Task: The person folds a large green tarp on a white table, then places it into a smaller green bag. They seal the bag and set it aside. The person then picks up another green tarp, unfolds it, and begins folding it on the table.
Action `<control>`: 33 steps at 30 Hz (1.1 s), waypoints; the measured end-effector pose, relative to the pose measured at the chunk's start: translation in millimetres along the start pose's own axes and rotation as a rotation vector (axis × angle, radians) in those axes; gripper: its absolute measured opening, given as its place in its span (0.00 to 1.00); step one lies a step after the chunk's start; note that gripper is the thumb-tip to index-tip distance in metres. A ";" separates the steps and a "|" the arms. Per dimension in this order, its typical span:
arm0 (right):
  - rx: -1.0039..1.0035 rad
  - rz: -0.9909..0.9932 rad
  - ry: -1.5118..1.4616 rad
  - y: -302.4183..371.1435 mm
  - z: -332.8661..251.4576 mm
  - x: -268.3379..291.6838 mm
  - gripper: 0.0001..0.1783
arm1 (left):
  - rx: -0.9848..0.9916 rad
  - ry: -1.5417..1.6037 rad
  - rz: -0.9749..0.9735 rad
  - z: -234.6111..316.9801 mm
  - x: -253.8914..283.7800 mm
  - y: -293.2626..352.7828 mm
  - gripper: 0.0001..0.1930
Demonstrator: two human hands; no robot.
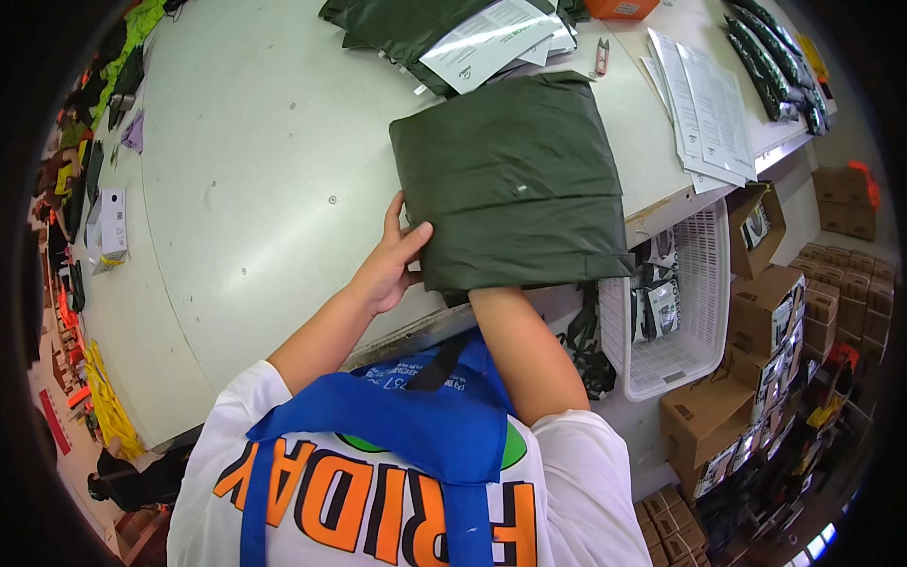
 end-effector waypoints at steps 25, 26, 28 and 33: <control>-0.465 -0.030 -0.427 56.7 -18.9 15.8 0.24 | -0.081 0.771 -0.236 -44.8 44.6 31.6 0.43; -0.517 -0.083 -0.302 62.8 -10.1 12.6 0.23 | -0.071 0.676 -0.162 -45.3 48.6 29.5 0.42; -0.762 -0.386 0.178 66.8 -11.2 19.9 0.25 | -0.057 0.535 -0.062 -41.9 58.8 32.1 0.38; -0.087 -0.604 0.584 7.2 -145.5 5.5 0.26 | -0.148 0.425 0.489 -33.3 65.9 51.5 0.38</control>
Point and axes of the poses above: each hand's wrist, its own y-axis away from the middle knuckle, its own x-axis out of the back of the hand, z = x × y, the point moved 3 cm from there along -y, towards the middle knuckle, and after that the axes turned 8 degrees about -y, right-handed, at the moved point
